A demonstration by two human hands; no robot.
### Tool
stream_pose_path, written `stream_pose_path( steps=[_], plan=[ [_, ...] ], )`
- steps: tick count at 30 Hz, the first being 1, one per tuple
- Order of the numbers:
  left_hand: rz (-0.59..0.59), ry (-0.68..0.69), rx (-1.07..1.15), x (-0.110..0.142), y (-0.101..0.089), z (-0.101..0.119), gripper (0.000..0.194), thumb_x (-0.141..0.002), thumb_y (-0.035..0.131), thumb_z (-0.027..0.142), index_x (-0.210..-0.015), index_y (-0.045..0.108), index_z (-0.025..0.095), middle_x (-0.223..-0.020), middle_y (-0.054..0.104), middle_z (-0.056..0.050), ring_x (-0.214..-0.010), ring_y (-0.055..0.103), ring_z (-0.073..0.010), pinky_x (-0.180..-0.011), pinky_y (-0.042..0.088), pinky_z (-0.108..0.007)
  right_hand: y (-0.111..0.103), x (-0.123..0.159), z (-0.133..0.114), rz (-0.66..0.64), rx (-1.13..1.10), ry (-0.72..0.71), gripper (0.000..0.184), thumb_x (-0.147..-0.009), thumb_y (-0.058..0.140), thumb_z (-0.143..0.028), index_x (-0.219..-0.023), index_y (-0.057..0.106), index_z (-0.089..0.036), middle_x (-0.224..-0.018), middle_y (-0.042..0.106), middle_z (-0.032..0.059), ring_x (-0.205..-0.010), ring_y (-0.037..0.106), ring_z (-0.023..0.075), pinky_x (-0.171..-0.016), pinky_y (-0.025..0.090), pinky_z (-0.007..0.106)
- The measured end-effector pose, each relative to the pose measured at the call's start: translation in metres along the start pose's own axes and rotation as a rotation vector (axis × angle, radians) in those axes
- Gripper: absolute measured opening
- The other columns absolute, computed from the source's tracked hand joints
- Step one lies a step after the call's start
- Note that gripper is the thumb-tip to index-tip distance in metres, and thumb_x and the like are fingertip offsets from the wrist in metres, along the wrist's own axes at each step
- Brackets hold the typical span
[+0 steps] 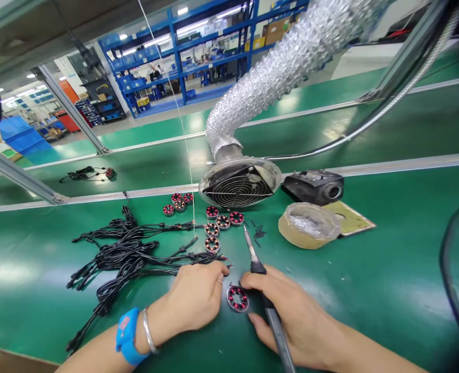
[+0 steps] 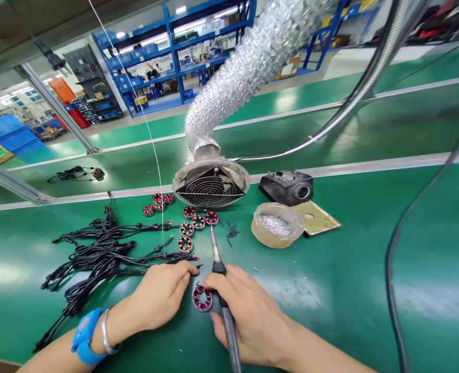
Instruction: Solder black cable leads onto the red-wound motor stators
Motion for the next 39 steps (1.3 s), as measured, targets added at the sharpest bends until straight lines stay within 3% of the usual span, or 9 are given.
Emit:
stream_pose_path(
  steps=[6,13,17,20,22,26,33,35,39],
  plan=[
    [-0.105,0.097,-0.018,0.008,0.01,0.008,0.028,-0.095,0.037,0.022,-0.111,0.06,0.02,-0.083,0.073,-0.005,-0.07,0.069,-0.0247,-0.061,0.046,-0.032,0.002,-0.004,-0.003,0.024,-0.004,-0.019,0.037,-0.08,0.05,-0.012,-0.115,0.045,-0.022,-0.093,0.065,0.006,-0.076,0.056,0.0218,-0.065,0.052,0.034],
    [-0.054,0.022,0.151,0.004,0.006,0.002,0.03,-0.097,0.038,0.027,-0.119,0.056,0.021,-0.088,0.072,-0.004,-0.079,0.067,-0.0218,-0.07,0.044,-0.03,-0.001,-0.002,0.005,0.05,-0.002,0.053,0.036,-0.081,0.054,-0.015,-0.115,0.045,-0.021,-0.084,0.06,0.0043,-0.073,0.057,0.02,-0.063,0.053,0.031],
    [-0.051,0.026,0.099,0.005,0.009,0.0,0.024,-0.096,0.036,0.027,-0.094,0.06,0.021,-0.072,0.066,-0.001,-0.062,0.058,-0.0183,-0.058,0.036,-0.028,-0.005,-0.001,0.008,-0.005,-0.001,0.004,0.043,-0.079,0.057,-0.019,-0.121,0.044,-0.02,-0.092,0.063,0.0072,-0.083,0.06,0.0237,-0.067,0.055,0.035],
    [-0.046,0.038,0.064,0.008,0.011,0.003,0.028,-0.096,0.037,0.029,-0.077,0.056,0.022,-0.061,0.057,0.001,-0.052,0.048,-0.0155,-0.053,0.028,-0.027,-0.008,-0.003,0.007,-0.033,-0.047,-0.054,0.047,-0.082,0.05,-0.011,-0.128,0.041,-0.019,-0.113,0.064,0.0121,-0.106,0.058,0.0263,-0.085,0.054,0.04],
    [-0.046,0.037,0.091,0.009,0.011,0.006,0.03,-0.095,0.04,0.031,-0.071,0.054,0.021,-0.057,0.053,0.002,-0.049,0.041,-0.014,-0.052,0.024,-0.027,-0.005,-0.007,0.005,-0.076,-0.094,-0.074,0.046,-0.085,0.045,-0.007,-0.128,0.041,-0.021,-0.116,0.064,0.0113,-0.106,0.058,0.0244,-0.086,0.053,0.039],
    [-0.053,-0.039,0.245,0.009,0.012,0.005,0.026,-0.09,0.049,0.03,-0.066,0.052,0.02,-0.052,0.043,0.005,-0.047,0.033,-0.0109,-0.05,0.022,-0.026,0.0,-0.012,0.005,-0.077,-0.079,-0.052,0.038,-0.084,0.049,-0.009,-0.119,0.045,-0.023,-0.095,0.064,0.0065,-0.083,0.056,0.0224,-0.068,0.052,0.034],
    [-0.144,-0.219,0.741,0.005,0.02,-0.013,0.023,-0.089,0.046,0.031,-0.069,0.048,0.02,-0.054,0.035,0.007,-0.049,0.03,-0.0094,-0.046,0.023,-0.021,0.001,-0.009,0.009,0.004,-0.017,0.006,0.039,-0.082,0.052,-0.013,-0.119,0.043,-0.02,-0.088,0.062,0.0055,-0.075,0.05,0.0204,-0.066,0.05,0.032],
    [-0.071,-0.199,0.634,0.005,0.015,-0.013,0.022,-0.087,0.05,0.031,-0.068,0.05,0.02,-0.052,0.033,0.008,-0.048,0.029,-0.0089,-0.046,0.021,-0.022,-0.002,-0.008,0.01,0.039,-0.004,0.017,0.038,-0.083,0.053,-0.014,-0.119,0.043,-0.02,-0.087,0.061,0.0051,-0.074,0.051,0.0202,-0.065,0.05,0.032],
    [0.111,0.029,0.327,0.01,0.006,0.004,0.006,-0.078,0.063,0.025,-0.078,0.061,0.019,-0.053,0.044,0.007,-0.048,0.036,-0.0091,-0.049,0.025,-0.023,-0.003,-0.008,0.011,0.076,0.014,0.019,0.038,-0.083,0.054,-0.017,-0.118,0.043,-0.02,-0.086,0.06,0.0051,-0.074,0.051,0.0205,-0.063,0.05,0.032]
  ],
)
Point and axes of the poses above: each hand's wrist, its own x-axis away from the middle knuckle, its own y-axis out of the palm, z = x × y, the point moved 7 cm from there along -x, towards the middle knuckle
